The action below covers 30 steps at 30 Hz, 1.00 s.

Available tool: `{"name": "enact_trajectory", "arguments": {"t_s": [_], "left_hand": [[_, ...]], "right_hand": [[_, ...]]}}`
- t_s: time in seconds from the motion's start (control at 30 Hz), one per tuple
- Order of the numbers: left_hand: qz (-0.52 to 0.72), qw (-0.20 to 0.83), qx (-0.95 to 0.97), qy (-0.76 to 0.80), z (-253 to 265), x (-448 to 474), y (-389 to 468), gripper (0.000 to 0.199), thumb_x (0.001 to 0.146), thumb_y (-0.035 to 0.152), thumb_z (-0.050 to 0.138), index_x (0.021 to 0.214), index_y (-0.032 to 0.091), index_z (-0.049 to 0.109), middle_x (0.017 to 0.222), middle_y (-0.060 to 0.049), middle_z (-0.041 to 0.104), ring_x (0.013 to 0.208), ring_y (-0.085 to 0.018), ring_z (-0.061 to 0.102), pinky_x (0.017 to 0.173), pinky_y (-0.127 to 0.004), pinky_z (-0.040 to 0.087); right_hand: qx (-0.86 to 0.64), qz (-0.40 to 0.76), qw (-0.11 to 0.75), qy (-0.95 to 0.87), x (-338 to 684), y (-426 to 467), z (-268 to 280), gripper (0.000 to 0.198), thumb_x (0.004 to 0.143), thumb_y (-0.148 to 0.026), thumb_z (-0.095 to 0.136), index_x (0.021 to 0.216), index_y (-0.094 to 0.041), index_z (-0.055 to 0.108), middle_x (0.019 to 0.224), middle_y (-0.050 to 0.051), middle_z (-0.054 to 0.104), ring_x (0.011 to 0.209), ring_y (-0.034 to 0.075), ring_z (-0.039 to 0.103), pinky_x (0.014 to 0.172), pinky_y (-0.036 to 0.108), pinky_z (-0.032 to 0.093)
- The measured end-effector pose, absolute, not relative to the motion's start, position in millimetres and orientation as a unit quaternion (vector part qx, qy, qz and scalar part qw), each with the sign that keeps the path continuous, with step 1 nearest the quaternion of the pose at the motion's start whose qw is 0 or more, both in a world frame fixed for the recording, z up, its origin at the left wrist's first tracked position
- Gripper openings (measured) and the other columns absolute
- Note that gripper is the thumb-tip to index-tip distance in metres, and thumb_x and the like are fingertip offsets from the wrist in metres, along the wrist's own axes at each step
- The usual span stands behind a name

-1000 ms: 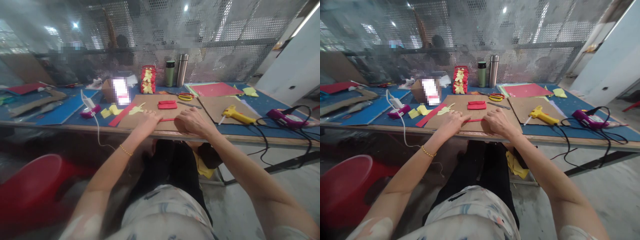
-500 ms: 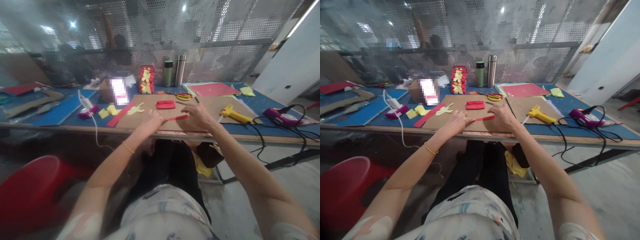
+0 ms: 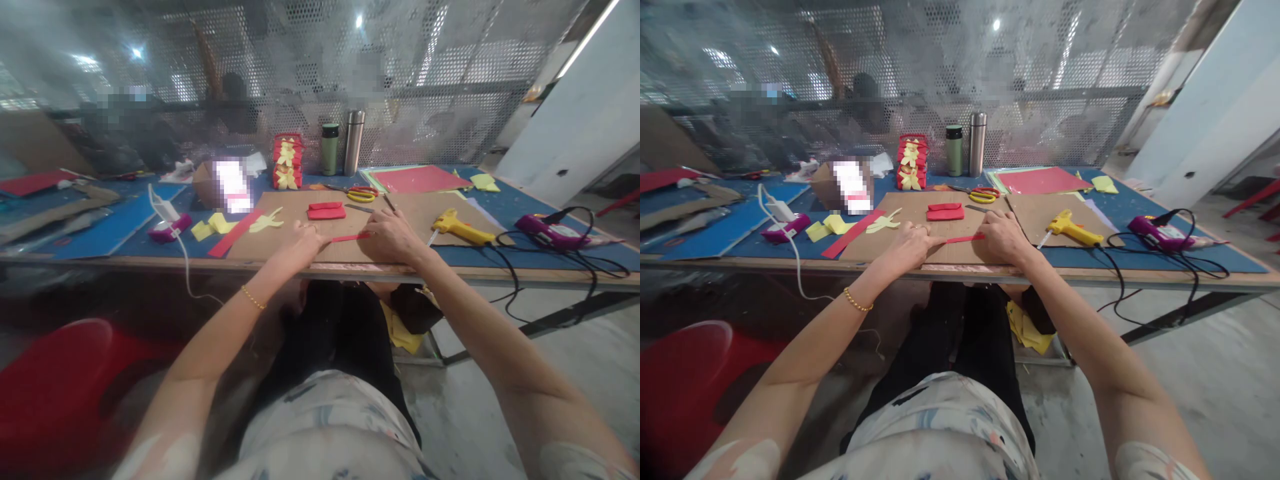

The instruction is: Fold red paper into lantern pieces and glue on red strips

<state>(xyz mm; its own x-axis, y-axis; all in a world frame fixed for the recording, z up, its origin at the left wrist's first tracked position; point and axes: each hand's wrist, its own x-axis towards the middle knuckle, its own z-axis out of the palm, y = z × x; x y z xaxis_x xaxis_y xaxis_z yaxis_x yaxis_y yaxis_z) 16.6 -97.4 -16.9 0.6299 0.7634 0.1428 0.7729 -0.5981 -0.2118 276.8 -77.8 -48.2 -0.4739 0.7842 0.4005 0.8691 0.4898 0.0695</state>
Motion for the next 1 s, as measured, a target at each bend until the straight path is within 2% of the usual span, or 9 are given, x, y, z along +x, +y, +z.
{"name": "enact_trajectory", "arguments": {"t_s": [0.13, 0.27, 0.4, 0.6, 0.77, 0.87, 1.0], "left_hand": [[-0.007, 0.131, -0.894, -0.428, -14, 18, -100, 0.05, 0.094, 0.0, 0.047, 0.125, 0.025, 0.077, 0.102, -0.014, 0.071, 0.093, -0.027, 0.063, 0.086, -0.041, 0.033], [-0.008, 0.134, -0.896, -0.423, -14, 19, -101, 0.05, 0.094, -0.001, 0.045, 0.122, 0.024, 0.078, 0.1, -0.014, 0.07, 0.092, -0.028, 0.063, 0.086, -0.041, 0.034], [-0.015, 0.131, -0.897, -0.423, -16, 18, -98, 0.048, 0.093, 0.0, 0.046, 0.118, 0.025, 0.079, 0.099, -0.013, 0.07, 0.092, -0.027, 0.063, 0.086, -0.041, 0.034], [-0.022, 0.124, -0.899, -0.42, -18, 18, -95, 0.044, 0.094, 0.001, 0.046, 0.114, 0.023, 0.079, 0.098, -0.012, 0.068, 0.091, -0.026, 0.061, 0.09, -0.041, 0.035], [-0.027, 0.114, -0.904, -0.411, -19, 22, -94, 0.041, 0.095, 0.001, 0.043, 0.112, 0.015, 0.078, 0.102, -0.016, 0.068, 0.097, -0.028, 0.06, 0.094, -0.043, 0.037], [-0.031, 0.113, -0.908, -0.401, -19, 28, -94, 0.042, 0.096, 0.001, 0.04, 0.111, 0.012, 0.077, 0.106, -0.018, 0.067, 0.101, -0.029, 0.06, 0.096, -0.044, 0.038], [-0.035, 0.088, -0.908, -0.407, -17, 32, -95, 0.042, 0.1, 0.005, 0.038, 0.115, 0.012, 0.077, 0.108, -0.017, 0.068, 0.102, -0.028, 0.061, 0.098, -0.044, 0.038]], "right_hand": [[-0.486, -0.093, 0.158, -0.854, 284, -76, -50, 0.036, 0.09, -0.014, 0.052, 0.102, -0.019, 0.085, 0.106, 0.015, 0.072, 0.104, 0.03, 0.053, 0.09, 0.042, 0.031], [-0.49, -0.064, 0.18, -0.851, 289, -76, -53, 0.041, 0.086, -0.008, 0.049, 0.103, -0.019, 0.085, 0.108, 0.015, 0.073, 0.109, 0.03, 0.056, 0.091, 0.042, 0.032], [-0.501, -0.066, 0.195, -0.84, 292, -77, -54, 0.042, 0.087, -0.007, 0.048, 0.102, -0.02, 0.085, 0.108, 0.015, 0.074, 0.108, 0.03, 0.056, 0.091, 0.042, 0.032], [-0.506, -0.074, 0.173, -0.842, 291, -77, -50, 0.04, 0.089, -0.009, 0.049, 0.101, -0.019, 0.085, 0.108, 0.014, 0.074, 0.107, 0.03, 0.056, 0.092, 0.042, 0.031], [-0.504, -0.104, 0.187, -0.837, 281, -78, -43, 0.032, 0.094, -0.017, 0.054, 0.104, -0.017, 0.084, 0.109, 0.016, 0.073, 0.104, 0.03, 0.056, 0.09, 0.042, 0.032], [-0.474, -0.097, 0.178, -0.857, 271, -80, -40, 0.035, 0.094, -0.011, 0.051, 0.105, -0.017, 0.083, 0.108, 0.015, 0.074, 0.102, 0.028, 0.056, 0.087, 0.039, 0.033], [-0.461, -0.087, 0.15, -0.87, 263, -83, -41, 0.037, 0.09, -0.004, 0.049, 0.102, -0.016, 0.082, 0.103, 0.014, 0.076, 0.099, 0.027, 0.059, 0.086, 0.037, 0.033]]}}
